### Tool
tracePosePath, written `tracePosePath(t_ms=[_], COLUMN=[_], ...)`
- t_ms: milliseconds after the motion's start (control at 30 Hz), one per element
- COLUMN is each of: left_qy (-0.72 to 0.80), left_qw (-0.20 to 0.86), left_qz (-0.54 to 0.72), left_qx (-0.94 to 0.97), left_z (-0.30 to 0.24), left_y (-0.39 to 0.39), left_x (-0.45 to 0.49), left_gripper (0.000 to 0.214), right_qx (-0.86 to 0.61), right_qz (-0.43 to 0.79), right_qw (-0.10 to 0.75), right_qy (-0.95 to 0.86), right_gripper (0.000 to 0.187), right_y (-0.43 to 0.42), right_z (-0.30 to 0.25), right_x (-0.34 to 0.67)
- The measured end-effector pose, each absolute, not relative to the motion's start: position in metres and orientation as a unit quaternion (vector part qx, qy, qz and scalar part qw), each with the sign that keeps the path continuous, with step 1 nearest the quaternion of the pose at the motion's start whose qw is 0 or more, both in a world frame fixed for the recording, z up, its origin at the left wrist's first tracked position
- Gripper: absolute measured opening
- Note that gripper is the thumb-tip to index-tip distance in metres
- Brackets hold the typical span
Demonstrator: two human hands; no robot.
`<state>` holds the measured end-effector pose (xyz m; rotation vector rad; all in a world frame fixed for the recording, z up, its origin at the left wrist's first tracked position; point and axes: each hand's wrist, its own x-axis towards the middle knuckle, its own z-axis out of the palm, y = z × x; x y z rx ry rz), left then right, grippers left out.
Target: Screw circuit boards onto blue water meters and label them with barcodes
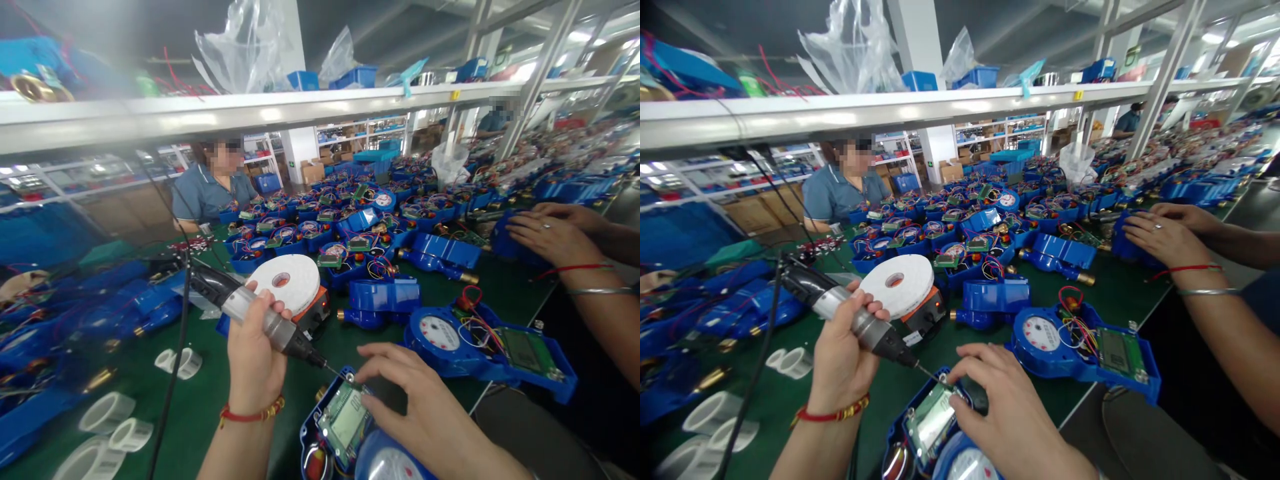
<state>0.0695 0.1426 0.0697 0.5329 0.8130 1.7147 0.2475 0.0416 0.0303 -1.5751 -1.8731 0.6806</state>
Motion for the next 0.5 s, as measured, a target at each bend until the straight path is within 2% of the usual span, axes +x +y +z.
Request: tracePosePath(t_ms=[167,333,433,500], left_qy=[0.335,0.299,0.265,0.254], left_qw=[0.551,0.533,0.484,0.438], left_qz=[0.730,0.751,0.791,0.814], left_qx=[0.228,0.250,0.264,0.286], left_z=[0.071,0.097,0.120,0.131], left_y=[0.141,0.124,0.104,0.093], left_x=[0.069,0.056,0.034,0.013], left_gripper=[0.041,0.034,0.026,0.024], right_qx=[-0.592,-0.559,-0.525,-0.512], right_qz=[0.208,0.165,0.176,0.209], right_qw=[0.266,0.278,0.312,0.373], right_qy=[-0.732,-0.763,-0.772,-0.745], right_gripper=[0.008,0.012,0.011,0.009], right_y=[0.047,0.040,0.031,0.024], right_z=[0.040,0.038,0.040,0.046], right_x=[0.239,0.234,0.232,0.232])
